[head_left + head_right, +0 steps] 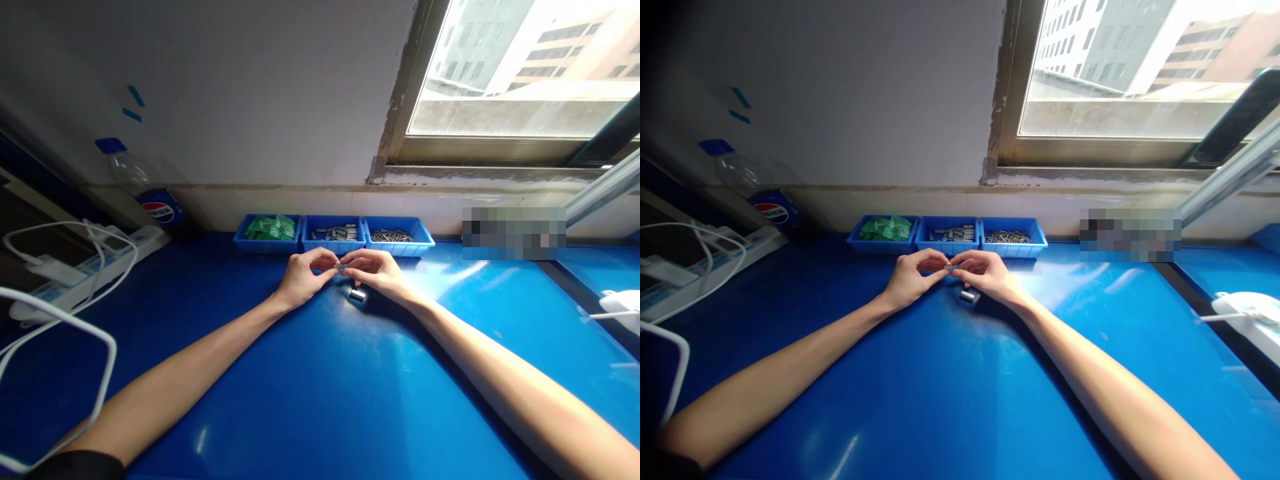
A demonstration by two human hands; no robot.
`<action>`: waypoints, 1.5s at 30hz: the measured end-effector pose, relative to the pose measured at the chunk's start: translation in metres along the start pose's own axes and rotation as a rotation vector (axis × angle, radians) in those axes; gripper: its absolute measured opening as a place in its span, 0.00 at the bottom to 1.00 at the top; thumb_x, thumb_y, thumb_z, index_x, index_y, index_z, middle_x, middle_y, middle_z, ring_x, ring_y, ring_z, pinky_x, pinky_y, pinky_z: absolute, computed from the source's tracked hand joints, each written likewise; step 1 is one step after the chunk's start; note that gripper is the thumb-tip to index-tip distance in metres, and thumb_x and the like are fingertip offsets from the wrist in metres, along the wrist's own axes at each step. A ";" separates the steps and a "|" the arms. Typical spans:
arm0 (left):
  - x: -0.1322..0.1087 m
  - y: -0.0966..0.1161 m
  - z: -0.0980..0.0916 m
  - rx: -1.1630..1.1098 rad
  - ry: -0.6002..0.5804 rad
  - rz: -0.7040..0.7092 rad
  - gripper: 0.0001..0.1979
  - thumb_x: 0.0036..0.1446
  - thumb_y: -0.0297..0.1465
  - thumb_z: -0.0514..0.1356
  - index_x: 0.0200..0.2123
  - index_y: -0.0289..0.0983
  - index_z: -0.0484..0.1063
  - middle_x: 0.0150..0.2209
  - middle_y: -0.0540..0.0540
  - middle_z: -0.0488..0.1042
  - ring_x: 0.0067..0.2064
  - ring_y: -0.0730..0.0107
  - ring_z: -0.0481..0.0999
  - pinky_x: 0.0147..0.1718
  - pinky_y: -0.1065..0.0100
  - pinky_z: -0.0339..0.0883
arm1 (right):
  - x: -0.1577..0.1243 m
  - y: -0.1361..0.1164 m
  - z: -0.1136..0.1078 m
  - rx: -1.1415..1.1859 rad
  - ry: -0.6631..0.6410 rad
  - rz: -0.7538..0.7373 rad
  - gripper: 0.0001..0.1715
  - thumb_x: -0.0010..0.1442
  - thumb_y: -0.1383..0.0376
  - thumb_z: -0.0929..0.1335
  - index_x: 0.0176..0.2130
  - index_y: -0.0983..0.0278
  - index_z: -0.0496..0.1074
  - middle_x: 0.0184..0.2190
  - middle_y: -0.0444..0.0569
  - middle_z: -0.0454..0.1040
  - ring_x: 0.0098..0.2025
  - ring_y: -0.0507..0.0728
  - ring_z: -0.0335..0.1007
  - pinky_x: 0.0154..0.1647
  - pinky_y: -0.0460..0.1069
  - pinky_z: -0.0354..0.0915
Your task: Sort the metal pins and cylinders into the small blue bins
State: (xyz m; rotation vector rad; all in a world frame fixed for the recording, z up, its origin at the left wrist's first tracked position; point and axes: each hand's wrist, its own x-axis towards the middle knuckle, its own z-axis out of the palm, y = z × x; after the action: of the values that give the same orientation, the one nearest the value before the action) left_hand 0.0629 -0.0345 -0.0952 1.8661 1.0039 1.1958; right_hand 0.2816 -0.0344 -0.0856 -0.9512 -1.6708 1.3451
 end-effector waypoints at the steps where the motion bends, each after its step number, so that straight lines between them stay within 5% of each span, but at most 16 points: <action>1: -0.001 0.001 0.000 -0.009 -0.007 0.002 0.10 0.57 0.35 0.70 0.40 0.38 0.77 0.38 0.48 0.84 0.41 0.62 0.86 0.46 0.64 0.80 | 0.000 0.000 0.000 0.001 -0.012 -0.007 0.21 0.57 0.53 0.77 0.47 0.62 0.82 0.38 0.52 0.84 0.35 0.58 0.79 0.34 0.50 0.72; 9: -0.002 0.006 0.002 0.056 -0.016 0.030 0.09 0.60 0.33 0.67 0.41 0.38 0.72 0.37 0.47 0.84 0.38 0.64 0.86 0.42 0.65 0.80 | 0.001 0.004 -0.007 0.103 0.146 -0.054 0.21 0.55 0.53 0.79 0.45 0.62 0.83 0.33 0.50 0.83 0.29 0.54 0.74 0.30 0.49 0.70; 11: -0.003 0.010 0.000 0.169 -0.038 0.104 0.05 0.62 0.32 0.65 0.39 0.38 0.74 0.36 0.47 0.83 0.36 0.66 0.84 0.39 0.66 0.78 | 0.001 0.004 -0.007 0.141 0.201 -0.089 0.23 0.56 0.55 0.78 0.50 0.59 0.82 0.40 0.50 0.83 0.31 0.54 0.74 0.30 0.49 0.69; 15: -0.005 0.021 -0.002 0.238 -0.338 0.361 0.10 0.66 0.31 0.61 0.48 0.39 0.79 0.49 0.42 0.83 0.52 0.60 0.81 0.55 0.59 0.74 | 0.000 0.001 -0.006 0.209 0.212 -0.113 0.39 0.56 0.59 0.77 0.64 0.52 0.71 0.59 0.52 0.77 0.37 0.55 0.77 0.34 0.50 0.70; 19: -0.007 0.021 0.000 0.271 -0.579 0.463 0.13 0.69 0.32 0.60 0.52 0.41 0.81 0.53 0.42 0.83 0.60 0.57 0.77 0.60 0.55 0.70 | 0.000 0.000 -0.005 0.239 0.237 -0.079 0.33 0.56 0.60 0.75 0.60 0.56 0.72 0.55 0.53 0.80 0.34 0.55 0.75 0.34 0.51 0.70; 26: -0.004 0.005 0.001 0.217 -0.361 0.278 0.10 0.68 0.32 0.62 0.47 0.39 0.82 0.46 0.42 0.84 0.49 0.60 0.82 0.52 0.59 0.74 | 0.002 0.002 -0.007 0.271 0.219 -0.052 0.21 0.56 0.62 0.74 0.51 0.60 0.77 0.40 0.48 0.82 0.28 0.53 0.70 0.34 0.50 0.69; 32: 0.004 -0.002 -0.003 -0.223 -0.145 -0.064 0.15 0.61 0.35 0.68 0.49 0.35 0.80 0.45 0.41 0.84 0.47 0.61 0.84 0.49 0.62 0.78 | 0.003 0.003 -0.006 0.237 0.205 -0.045 0.20 0.56 0.61 0.74 0.49 0.61 0.77 0.36 0.48 0.82 0.27 0.53 0.70 0.32 0.50 0.68; 45: 0.009 -0.007 -0.005 -0.388 -0.097 -0.191 0.23 0.51 0.38 0.75 0.48 0.35 0.78 0.42 0.41 0.84 0.44 0.59 0.85 0.47 0.59 0.80 | -0.001 0.000 0.002 0.036 0.016 -0.013 0.22 0.56 0.54 0.78 0.46 0.64 0.80 0.33 0.50 0.83 0.27 0.54 0.74 0.24 0.47 0.68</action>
State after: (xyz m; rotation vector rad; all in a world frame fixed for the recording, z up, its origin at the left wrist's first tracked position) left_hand 0.0587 -0.0233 -0.0957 1.4757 0.8091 1.0863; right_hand 0.2798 -0.0361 -0.0861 -0.9267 -1.6332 1.3508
